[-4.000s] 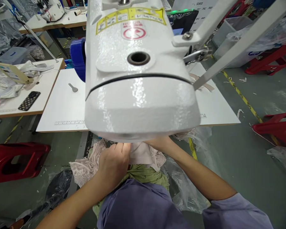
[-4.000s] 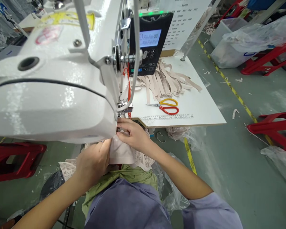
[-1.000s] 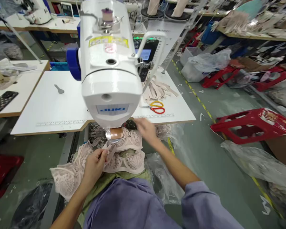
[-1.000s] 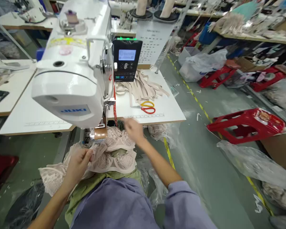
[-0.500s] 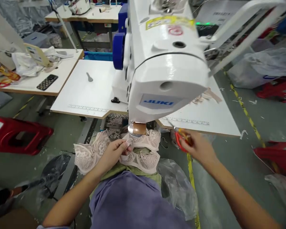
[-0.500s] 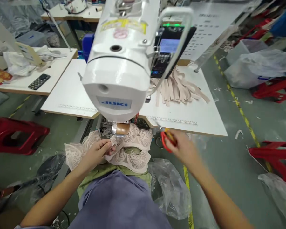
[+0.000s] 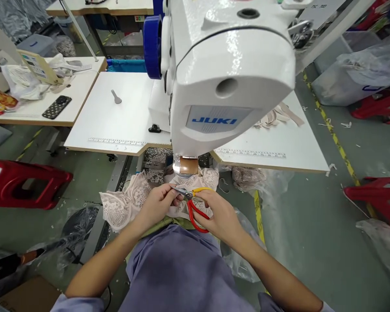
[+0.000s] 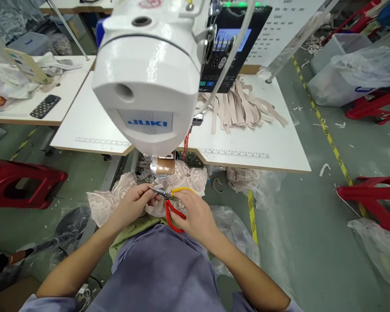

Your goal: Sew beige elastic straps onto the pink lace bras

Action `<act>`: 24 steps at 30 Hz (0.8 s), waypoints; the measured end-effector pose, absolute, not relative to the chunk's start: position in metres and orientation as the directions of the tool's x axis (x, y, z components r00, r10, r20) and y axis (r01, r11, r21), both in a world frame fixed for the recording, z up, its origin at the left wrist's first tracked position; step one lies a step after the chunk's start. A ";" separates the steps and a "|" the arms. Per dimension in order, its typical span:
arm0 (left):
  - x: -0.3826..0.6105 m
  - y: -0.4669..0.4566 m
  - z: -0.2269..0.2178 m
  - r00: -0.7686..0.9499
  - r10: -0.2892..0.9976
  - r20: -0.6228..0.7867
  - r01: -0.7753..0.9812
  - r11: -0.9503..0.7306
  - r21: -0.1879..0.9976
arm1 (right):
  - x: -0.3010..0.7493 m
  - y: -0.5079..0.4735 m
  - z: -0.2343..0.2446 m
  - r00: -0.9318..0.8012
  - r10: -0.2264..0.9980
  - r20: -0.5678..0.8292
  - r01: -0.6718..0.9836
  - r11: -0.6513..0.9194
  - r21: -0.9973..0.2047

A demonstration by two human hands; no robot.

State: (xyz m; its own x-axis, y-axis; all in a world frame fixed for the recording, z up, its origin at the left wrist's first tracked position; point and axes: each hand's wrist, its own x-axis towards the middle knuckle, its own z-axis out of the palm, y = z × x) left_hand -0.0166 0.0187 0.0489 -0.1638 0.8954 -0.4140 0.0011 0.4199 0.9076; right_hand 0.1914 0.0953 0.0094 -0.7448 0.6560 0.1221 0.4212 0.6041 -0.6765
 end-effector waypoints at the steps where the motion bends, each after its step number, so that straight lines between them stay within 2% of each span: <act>1: -0.017 0.018 0.049 -0.166 0.895 -0.414 0.022 0.423 0.906 | 0.191 0.096 0.010 -0.757 0.644 0.109 0.410 0.599 -0.688; 4: -0.018 0.018 0.047 -0.160 0.899 -0.408 0.042 0.419 0.907 | 0.194 0.098 0.010 -0.776 0.629 0.045 0.410 0.556 -0.723; 7: -0.021 0.018 0.045 -0.157 0.914 -0.374 0.017 0.382 0.924 | 0.203 0.095 0.007 -0.736 0.677 -0.026 0.452 0.462 -0.763; 11: -0.027 0.019 0.044 -0.194 0.922 -0.336 0.025 0.347 0.937 | 0.214 0.088 0.000 -0.663 0.749 0.007 0.429 0.388 -0.816; 15: -0.031 0.021 0.047 -0.181 0.922 -0.342 0.056 0.357 0.932 | 0.207 0.082 -0.001 -0.678 0.734 0.022 0.411 0.404 -0.817; 20: -0.032 0.023 0.053 -0.126 0.922 -0.367 0.158 0.383 0.910 | 0.188 0.083 0.004 -0.701 0.711 -0.048 0.432 0.370 -0.822; 24: -0.035 0.022 0.052 -0.129 0.924 -0.359 0.167 0.377 0.911 | 0.180 0.087 0.005 -0.684 0.718 -0.129 0.458 0.285 -0.842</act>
State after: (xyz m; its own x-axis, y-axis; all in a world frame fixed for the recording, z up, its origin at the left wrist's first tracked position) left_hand -0.0353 0.0220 0.0520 -0.1292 0.9243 -0.3592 0.1667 0.3773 0.9110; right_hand 0.1805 0.0872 0.0047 -0.6839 0.7180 -0.1293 0.4584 0.2851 -0.8418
